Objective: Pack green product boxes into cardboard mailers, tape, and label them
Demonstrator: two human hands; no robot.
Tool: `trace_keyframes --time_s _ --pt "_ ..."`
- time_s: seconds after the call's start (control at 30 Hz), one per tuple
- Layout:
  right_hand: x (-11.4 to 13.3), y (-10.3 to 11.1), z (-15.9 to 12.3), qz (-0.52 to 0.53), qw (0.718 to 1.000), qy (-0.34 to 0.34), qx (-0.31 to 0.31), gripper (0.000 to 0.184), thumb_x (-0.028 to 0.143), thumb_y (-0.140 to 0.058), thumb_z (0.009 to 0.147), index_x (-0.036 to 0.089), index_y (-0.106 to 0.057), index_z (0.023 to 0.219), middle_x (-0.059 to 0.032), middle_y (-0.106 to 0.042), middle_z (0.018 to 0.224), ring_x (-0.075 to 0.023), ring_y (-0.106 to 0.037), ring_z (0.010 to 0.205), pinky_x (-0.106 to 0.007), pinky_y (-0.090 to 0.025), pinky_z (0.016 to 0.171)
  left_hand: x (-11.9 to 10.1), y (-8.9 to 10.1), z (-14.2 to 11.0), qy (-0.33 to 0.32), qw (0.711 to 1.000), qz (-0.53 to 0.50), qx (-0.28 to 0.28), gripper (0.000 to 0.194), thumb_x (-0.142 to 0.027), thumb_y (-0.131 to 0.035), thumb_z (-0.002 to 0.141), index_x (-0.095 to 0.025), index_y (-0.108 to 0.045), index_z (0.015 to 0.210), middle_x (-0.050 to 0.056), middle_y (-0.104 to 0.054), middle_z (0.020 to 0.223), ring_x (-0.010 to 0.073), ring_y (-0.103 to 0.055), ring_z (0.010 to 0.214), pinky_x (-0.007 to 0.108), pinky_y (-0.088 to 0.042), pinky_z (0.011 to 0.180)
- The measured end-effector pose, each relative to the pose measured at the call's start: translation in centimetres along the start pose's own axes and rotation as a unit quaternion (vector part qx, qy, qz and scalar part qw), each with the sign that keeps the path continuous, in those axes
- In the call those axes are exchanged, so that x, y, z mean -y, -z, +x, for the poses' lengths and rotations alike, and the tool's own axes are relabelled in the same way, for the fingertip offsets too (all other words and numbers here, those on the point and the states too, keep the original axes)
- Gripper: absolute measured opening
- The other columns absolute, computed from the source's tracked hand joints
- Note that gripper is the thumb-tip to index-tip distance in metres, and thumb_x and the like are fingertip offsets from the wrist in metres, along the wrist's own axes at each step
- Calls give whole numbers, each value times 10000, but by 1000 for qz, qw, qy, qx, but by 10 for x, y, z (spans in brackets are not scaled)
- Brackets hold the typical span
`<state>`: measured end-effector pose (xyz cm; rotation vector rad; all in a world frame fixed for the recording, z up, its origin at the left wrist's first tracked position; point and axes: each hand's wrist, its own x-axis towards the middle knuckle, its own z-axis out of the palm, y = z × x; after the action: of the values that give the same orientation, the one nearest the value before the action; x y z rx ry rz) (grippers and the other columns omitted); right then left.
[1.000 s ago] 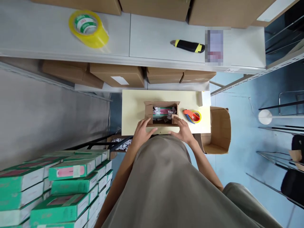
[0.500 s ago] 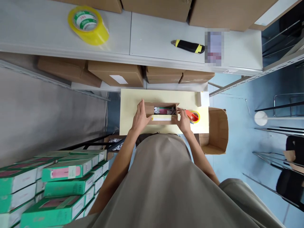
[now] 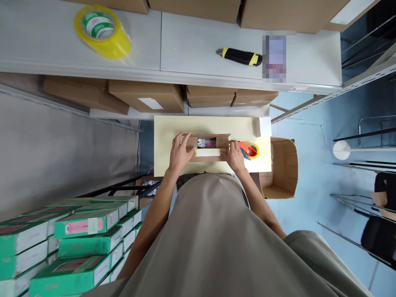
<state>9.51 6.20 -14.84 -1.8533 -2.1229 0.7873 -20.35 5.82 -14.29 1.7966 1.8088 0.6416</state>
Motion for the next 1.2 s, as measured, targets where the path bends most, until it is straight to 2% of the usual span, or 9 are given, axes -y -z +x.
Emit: trace_keyframes --time_s 0.1,0.27,0.4,0.5,0.57,0.7,0.9,1.07,1.2 --pt "-7 -4 -1 18 998 6 -52 654 302 -725 1083 114 -516 1673 -290 -535 1691 -406 -613 1490 -557 -578 1221 7 0 -7 5 1000 -14 8 233 -346 -696 1096 -220 -790 1267 167 -695 1490 363 -633 1479 536 -487 1332" --pt "-24 -23 -3 89 993 51 -52 264 439 -642 1146 239 -779 1249 -191 -688 1522 -380 -699 1377 -601 -590 1220 22 -20 -20 100 987 -118 -45 147 -352 -723 1037 -231 -800 1003 134 -706 1345 289 -739 1221 444 -627 1121" --pt "-32 -45 1 266 957 -47 -101 481 678 -609 1107 231 -718 1245 -217 -664 1537 -346 -722 1376 -535 -674 1112 31 -37 -15 247 918 -291 -106 350 -493 -917 816 -205 -777 959 100 -763 1100 243 -739 1022 382 -642 962" --pt "-35 -51 5 380 914 -127 -70 765 826 -720 958 203 -632 1393 -256 -694 1513 -358 -751 1344 -534 -688 1093 33 -42 -7 334 854 -381 -116 508 -487 -1028 595 -193 -746 900 70 -776 947 215 -713 914 346 -602 870" --pt "-36 -49 9 411 902 -122 -38 790 830 -741 932 191 -643 1386 -256 -730 1491 -369 -751 1358 -551 -663 1148 33 -41 -5 351 838 -401 -118 567 -463 -1059 494 -186 -744 876 64 -775 908 206 -702 889 328 -579 827" --pt "-41 -37 12 404 911 -83 -27 687 797 -708 965 208 -694 1319 -223 -765 1482 -364 -752 1357 -554 -648 1177 31 -39 -10 341 836 -417 -108 595 -486 -1067 478 -170 -770 886 72 -788 905 192 -704 863 309 -572 794" --pt "-45 -40 20 357 927 -110 -25 744 845 -769 865 216 -682 1252 -233 -781 1431 -378 -771 1311 -573 -663 1147 31 -43 -13 347 843 -396 -112 555 -489 -1074 533 -177 -748 856 64 -785 894 195 -708 857 313 -575 795" --pt "-48 -42 18 315 944 -96 -25 719 852 -637 985 212 -696 1307 -210 -799 1407 -327 -799 1219 -498 -666 1110 35 -41 -9 309 878 -350 -103 458 -474 -1020 648 -197 -714 846 66 -785 915 211 -734 861 339 -597 842" --pt "-79 -35 -6 201 972 -108 -48 627 714 -433 1139 182 -687 1351 -233 -781 1408 -347 -733 1332 -517 -593 1176 33 -37 -19 251 922 -279 -94 342 -471 -892 832 -201 -734 968 124 -802 1106 259 -777 1002 374 -650 887"
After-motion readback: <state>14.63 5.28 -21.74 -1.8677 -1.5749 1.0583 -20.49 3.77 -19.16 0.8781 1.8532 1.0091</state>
